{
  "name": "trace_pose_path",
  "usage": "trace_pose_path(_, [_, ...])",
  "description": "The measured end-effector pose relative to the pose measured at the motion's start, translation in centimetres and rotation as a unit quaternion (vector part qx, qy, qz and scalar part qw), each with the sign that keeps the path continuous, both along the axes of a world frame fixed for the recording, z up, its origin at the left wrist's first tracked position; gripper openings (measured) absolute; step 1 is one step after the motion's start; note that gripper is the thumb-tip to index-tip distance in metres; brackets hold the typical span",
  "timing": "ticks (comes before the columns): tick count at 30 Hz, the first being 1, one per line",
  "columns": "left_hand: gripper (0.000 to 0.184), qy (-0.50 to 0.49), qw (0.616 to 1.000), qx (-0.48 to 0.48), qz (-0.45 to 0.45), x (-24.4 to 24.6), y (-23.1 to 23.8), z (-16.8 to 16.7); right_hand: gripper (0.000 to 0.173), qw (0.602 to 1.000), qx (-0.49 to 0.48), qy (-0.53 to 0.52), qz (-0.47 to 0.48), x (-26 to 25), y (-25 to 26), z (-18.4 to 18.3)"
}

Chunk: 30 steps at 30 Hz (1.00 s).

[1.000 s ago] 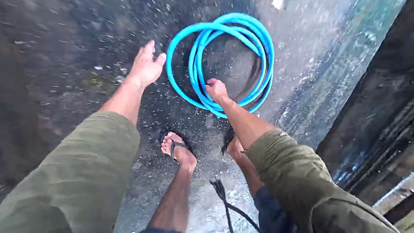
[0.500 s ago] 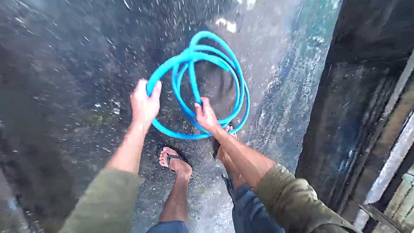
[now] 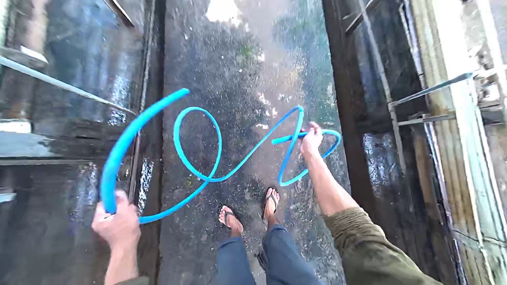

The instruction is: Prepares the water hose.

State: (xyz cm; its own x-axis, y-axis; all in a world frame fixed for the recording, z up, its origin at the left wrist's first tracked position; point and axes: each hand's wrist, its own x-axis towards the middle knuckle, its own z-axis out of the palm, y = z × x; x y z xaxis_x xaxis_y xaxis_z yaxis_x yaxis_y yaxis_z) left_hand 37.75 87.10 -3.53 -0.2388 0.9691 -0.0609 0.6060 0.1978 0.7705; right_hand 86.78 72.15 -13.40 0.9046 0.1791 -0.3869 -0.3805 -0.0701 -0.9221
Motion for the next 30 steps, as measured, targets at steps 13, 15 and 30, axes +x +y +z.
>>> trace_pose_path(13, [0.021, -0.312, 0.938, 0.112, 0.099, -1.2, 5.6, 22.8, 0.026, 0.962, 0.219, -0.125, -0.107, 11.0, -7.4, 23.6])
trace_pose_path(15, [0.03, -0.401, 0.912, 0.075, 0.038, 1.2, 6.4, 24.0, 0.029, 0.964, 0.113, -0.242, -0.013, 9.8, -4.6, 25.4])
trace_pose_path(30, [0.019, -0.469, 0.882, 0.038, 0.03, 9.9, 28.3, 21.4, 0.04, 0.867, 0.306, -0.258, -0.295, 19.0, 13.8, 39.1])
